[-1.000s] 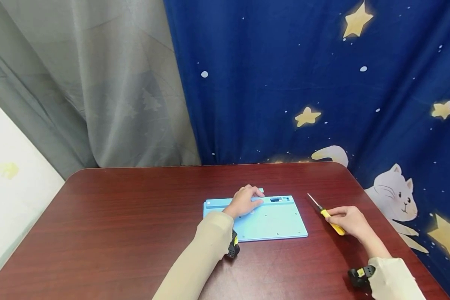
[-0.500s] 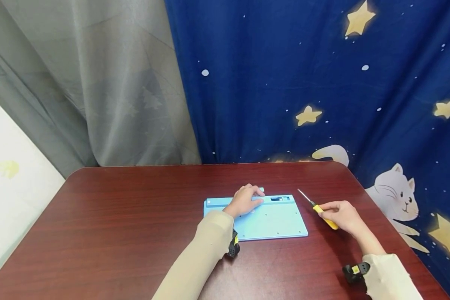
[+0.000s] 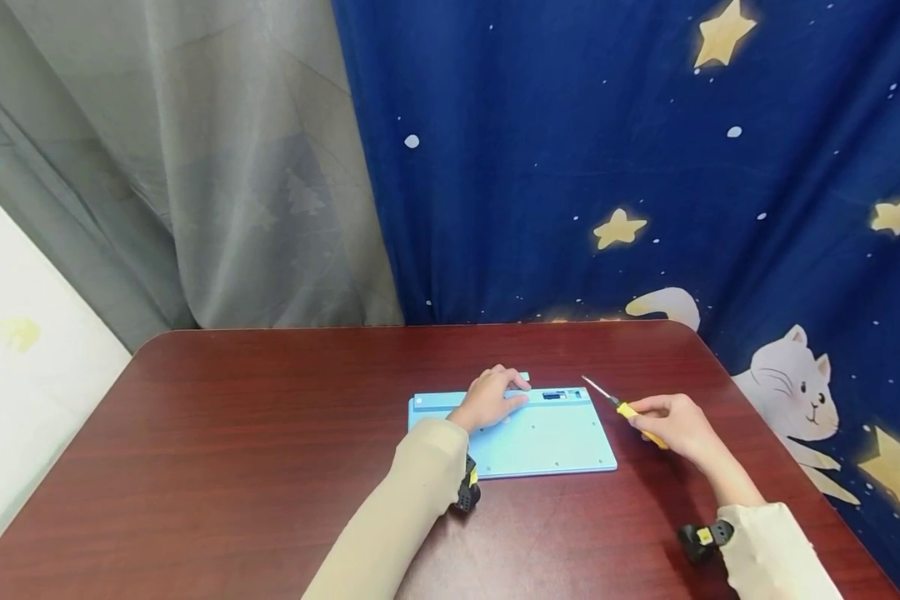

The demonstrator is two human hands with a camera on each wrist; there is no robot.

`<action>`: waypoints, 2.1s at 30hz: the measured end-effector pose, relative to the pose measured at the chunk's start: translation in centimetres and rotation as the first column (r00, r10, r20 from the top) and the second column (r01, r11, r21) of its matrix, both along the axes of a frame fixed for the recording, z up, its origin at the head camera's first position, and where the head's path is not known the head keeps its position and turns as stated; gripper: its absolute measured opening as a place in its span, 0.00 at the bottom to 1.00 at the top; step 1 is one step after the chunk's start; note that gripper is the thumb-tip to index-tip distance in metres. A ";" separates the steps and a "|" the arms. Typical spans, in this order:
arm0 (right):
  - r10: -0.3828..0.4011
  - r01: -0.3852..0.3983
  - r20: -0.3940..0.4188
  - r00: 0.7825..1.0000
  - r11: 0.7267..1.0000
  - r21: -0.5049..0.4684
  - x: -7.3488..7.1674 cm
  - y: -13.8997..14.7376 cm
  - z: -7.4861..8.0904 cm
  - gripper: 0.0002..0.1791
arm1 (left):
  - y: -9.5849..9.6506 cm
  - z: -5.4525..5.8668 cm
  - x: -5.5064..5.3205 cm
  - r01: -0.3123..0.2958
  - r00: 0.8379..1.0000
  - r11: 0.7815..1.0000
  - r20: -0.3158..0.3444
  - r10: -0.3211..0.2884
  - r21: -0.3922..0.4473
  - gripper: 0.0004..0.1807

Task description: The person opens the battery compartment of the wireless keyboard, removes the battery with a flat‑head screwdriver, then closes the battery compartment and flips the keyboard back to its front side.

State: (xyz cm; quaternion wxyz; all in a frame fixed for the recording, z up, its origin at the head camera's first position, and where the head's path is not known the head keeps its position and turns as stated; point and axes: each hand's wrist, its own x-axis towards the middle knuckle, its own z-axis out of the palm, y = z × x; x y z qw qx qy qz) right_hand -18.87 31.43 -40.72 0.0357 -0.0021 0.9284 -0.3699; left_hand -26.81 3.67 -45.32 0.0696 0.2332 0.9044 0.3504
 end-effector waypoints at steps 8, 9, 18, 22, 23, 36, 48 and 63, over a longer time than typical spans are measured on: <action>0.019 -0.018 -0.029 0.999 0.999 0.030 -0.4 -0.7 0.4 0.16 | -0.1 0.0 -0.2 0.007 1.000 1.000 -0.005 -0.007 0.001 0.10; 0.023 -0.021 -0.033 0.999 0.999 0.041 -0.4 -0.8 0.4 0.16 | -0.1 0.0 -0.2 0.007 1.000 1.000 -0.005 -0.007 0.004 0.10; 0.046 -0.043 -0.047 0.998 0.996 0.075 -0.8 -1.3 0.6 0.15 | -0.2 0.1 -0.1 0.009 1.000 1.000 -0.010 -0.009 0.001 0.10; 0.057 -0.050 -0.066 0.996 0.994 0.100 -1.1 -1.3 0.5 0.14 | -0.2 0.1 -0.1 0.012 1.000 1.000 -0.009 -0.012 0.002 0.11; 0.059 -0.052 -0.070 0.996 0.993 0.106 -1.1 -1.2 0.6 0.14 | -0.2 0.1 -0.1 0.013 1.000 1.000 -0.008 -0.013 0.003 0.11; 0.074 -0.054 -0.124 0.990 0.987 0.154 -2.0 -1.4 0.9 0.14 | -0.2 0.1 -0.2 0.019 1.000 1.000 -0.011 -0.019 0.006 0.11; 0.088 -0.052 -0.168 0.982 0.977 0.207 -3.1 -1.4 2.0 0.10 | -0.3 0.0 -0.2 0.024 0.999 1.000 -0.021 -0.024 0.002 0.11; 0.154 -0.113 -0.149 0.977 0.961 0.254 -4.1 -1.9 3.5 0.09 | -0.3 0.0 -0.3 0.018 1.000 1.000 -0.023 -0.018 -0.003 0.11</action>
